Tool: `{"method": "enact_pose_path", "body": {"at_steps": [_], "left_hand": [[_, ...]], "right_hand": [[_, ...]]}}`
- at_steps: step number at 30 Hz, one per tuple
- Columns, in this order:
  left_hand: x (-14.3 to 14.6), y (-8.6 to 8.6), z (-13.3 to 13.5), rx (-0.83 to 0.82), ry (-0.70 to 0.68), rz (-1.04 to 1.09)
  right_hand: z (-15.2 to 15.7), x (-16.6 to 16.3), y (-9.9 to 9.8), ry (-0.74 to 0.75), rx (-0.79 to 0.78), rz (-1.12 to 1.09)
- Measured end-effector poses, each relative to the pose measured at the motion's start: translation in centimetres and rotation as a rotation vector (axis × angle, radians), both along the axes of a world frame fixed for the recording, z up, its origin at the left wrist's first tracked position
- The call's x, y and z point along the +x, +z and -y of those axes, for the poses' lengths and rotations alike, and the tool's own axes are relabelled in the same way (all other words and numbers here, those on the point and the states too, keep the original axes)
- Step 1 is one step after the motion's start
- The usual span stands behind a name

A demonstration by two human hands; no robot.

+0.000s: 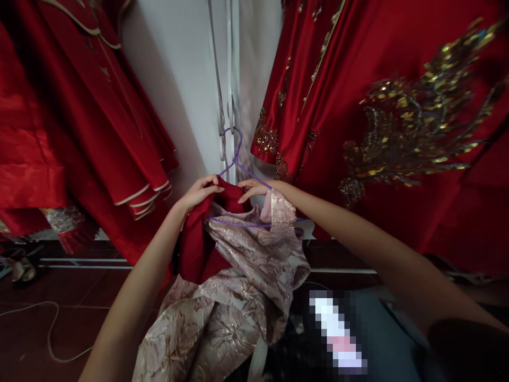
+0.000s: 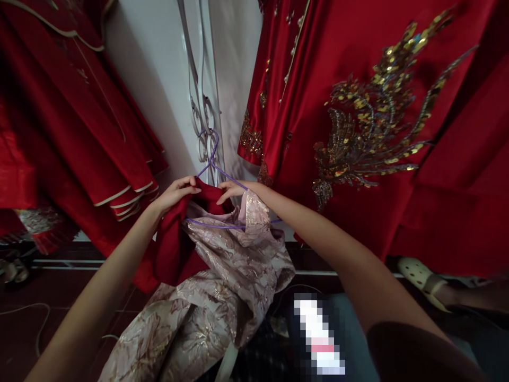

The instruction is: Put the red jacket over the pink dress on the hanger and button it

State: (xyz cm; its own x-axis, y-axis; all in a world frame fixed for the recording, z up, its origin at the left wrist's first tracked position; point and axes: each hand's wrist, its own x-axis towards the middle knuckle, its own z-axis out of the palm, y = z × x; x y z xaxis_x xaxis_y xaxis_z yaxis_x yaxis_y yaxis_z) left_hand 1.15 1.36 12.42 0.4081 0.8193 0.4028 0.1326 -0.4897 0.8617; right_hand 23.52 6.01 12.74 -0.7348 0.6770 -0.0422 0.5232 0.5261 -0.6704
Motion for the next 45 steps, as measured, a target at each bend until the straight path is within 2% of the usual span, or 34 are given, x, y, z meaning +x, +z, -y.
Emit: {"method": "enact_pose_path", "body": {"at_steps": [3, 7, 9, 12, 17, 21, 24, 28, 32, 35, 38, 41, 43, 45], "left_hand": [[0.0, -0.2, -0.3, 0.009, 0.016, 0.003], [0.5, -0.5, -1.5, -0.017, 0.070, 0.115], [0.9, -0.7, -2.3, -0.031, 0.106, 0.165], [1.7, -0.9, -3.0, -0.079, 0.114, 0.206], [2.4, -1.3, -3.0, -0.105, 0.095, 0.283], [2.2, -1.5, -3.1, -0.094, 0.081, 0.281], [2.1, -1.7, -3.3, -0.093, 0.073, 0.278], [2.2, -1.8, -3.3, -0.087, 0.074, 0.277], [2.0, -1.5, -3.1, -0.044, 0.085, 0.234], [1.5, -1.4, -2.8, 0.059, 0.116, 0.160], [1.2, -1.5, -2.6, 0.198, 0.151, 0.097], [1.1, -1.7, -2.6, 0.292, 0.184, 0.074], [1.0, -1.9, -2.6, 0.333, 0.211, 0.069], [0.9, -1.9, -2.7, 0.363, 0.229, 0.059]], "right_hand": [[-0.5, -0.1, 0.0, -0.085, 0.186, 0.054], [-0.4, 0.5, 0.9, -0.435, 0.602, 0.048], [-0.1, 1.3, 1.7, -0.579, 0.687, 0.057], [0.1, 2.8, 2.8, -0.721, 0.705, 0.147], [-0.3, 5.9, 4.0, -0.831, 0.721, 0.235], [0.0, 9.1, 4.3, -0.903, 0.710, 0.300], [1.3, 11.8, 3.8, -0.911, 0.696, 0.336], [3.5, 15.4, 2.0, -0.916, 0.709, 0.368], [5.0, 18.4, 0.2, -0.817, 0.769, 0.360], [6.1, 19.6, -0.1, -0.703, 0.723, 0.333], [7.4, 19.9, 0.6, -0.710, 0.591, 0.176], [8.5, 19.1, 1.7, -0.705, 0.355, -0.032], [9.0, 18.1, 2.4, -0.642, 0.151, -0.109], [9.2, 16.9, 2.7, -0.631, 0.038, -0.158]]}}
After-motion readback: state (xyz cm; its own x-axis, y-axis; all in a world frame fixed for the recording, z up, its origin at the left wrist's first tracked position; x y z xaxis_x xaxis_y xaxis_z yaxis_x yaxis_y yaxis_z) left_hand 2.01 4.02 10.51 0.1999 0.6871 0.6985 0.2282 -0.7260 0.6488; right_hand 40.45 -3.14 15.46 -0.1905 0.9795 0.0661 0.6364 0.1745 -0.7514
